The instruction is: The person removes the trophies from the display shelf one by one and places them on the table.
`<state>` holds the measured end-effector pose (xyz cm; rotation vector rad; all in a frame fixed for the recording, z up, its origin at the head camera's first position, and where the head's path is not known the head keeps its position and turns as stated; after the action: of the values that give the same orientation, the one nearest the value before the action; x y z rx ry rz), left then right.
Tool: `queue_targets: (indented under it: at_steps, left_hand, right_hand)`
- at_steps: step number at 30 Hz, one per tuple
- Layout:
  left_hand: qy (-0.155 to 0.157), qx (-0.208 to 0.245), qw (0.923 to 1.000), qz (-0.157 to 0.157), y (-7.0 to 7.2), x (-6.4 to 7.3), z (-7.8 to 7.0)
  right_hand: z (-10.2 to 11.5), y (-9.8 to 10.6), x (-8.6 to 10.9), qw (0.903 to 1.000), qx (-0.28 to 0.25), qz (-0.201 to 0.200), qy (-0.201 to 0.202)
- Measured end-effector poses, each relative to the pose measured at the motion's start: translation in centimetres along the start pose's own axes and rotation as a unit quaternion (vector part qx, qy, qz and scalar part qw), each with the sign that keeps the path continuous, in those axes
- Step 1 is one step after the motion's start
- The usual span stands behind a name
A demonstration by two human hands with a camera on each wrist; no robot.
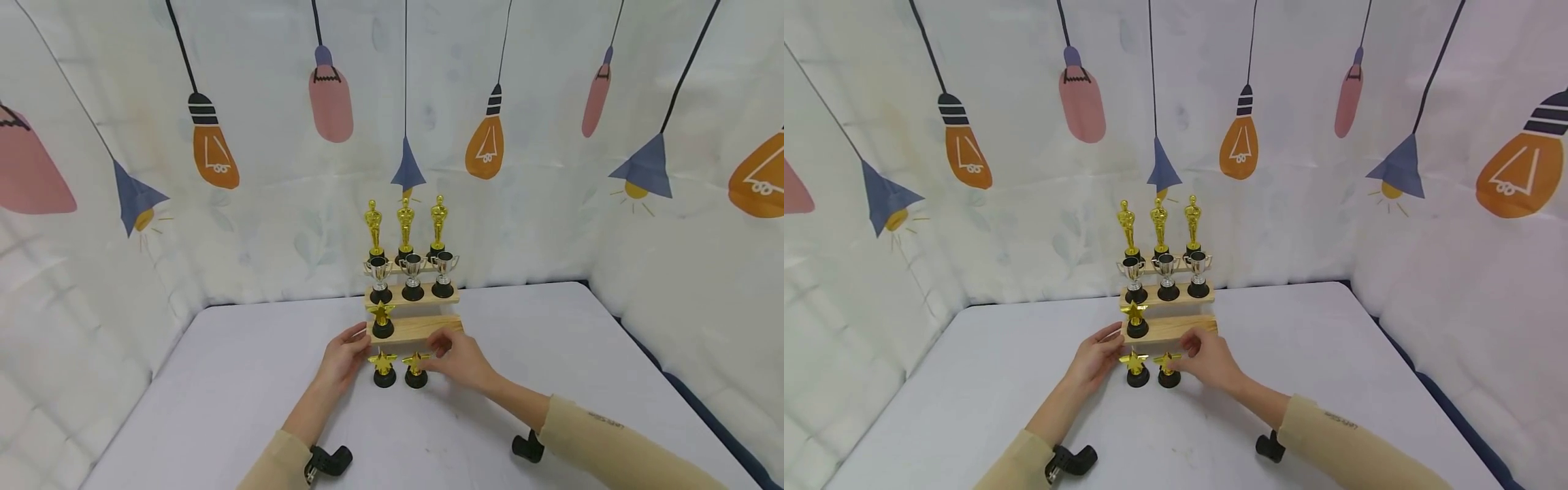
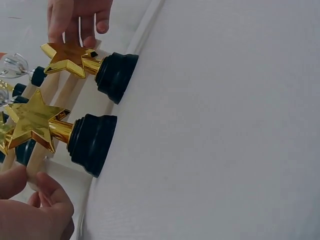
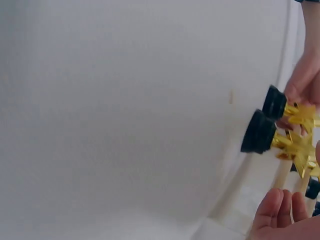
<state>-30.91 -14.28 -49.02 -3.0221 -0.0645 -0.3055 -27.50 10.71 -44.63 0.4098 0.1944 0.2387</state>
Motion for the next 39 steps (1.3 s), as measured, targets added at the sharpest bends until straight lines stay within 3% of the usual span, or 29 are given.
queue_targets:
  at_steps: [7,17,26,39]
  left_hand:
    - [0.008,-0.004,0.9999,0.009,0.0,-0.1,-0.2]
    - [0.018,-0.004,0.9997,0.014,0.3,-0.2,-0.3]
    - [0.018,0.004,0.9996,0.023,0.4,-0.2,-0.2]
    - [0.013,0.002,0.9989,0.044,0.5,-0.2,-0.1]
  right_hand:
    - [0.8,1.1,-1.2,0.9985,-0.040,-0.036,-0.006]
    - [2.0,0.1,-3.6,0.9969,-0.078,0.006,-0.002]
    - [2.3,-2.2,-5.7,0.9972,-0.065,0.034,0.014]
    - [2.8,-3.9,-6.6,0.9982,-0.050,0.030,-0.017]
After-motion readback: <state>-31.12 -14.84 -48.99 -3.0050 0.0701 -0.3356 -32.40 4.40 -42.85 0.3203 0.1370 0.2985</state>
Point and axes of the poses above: each hand's wrist, its own x-axis away from the middle knuckle, its own y-axis out of the back of the hand, z = x × y, the point moved 3 cm from there along -x, towards the middle knuckle, and after that the axes turned 10 degrees about -x, right-handed, at the moved point
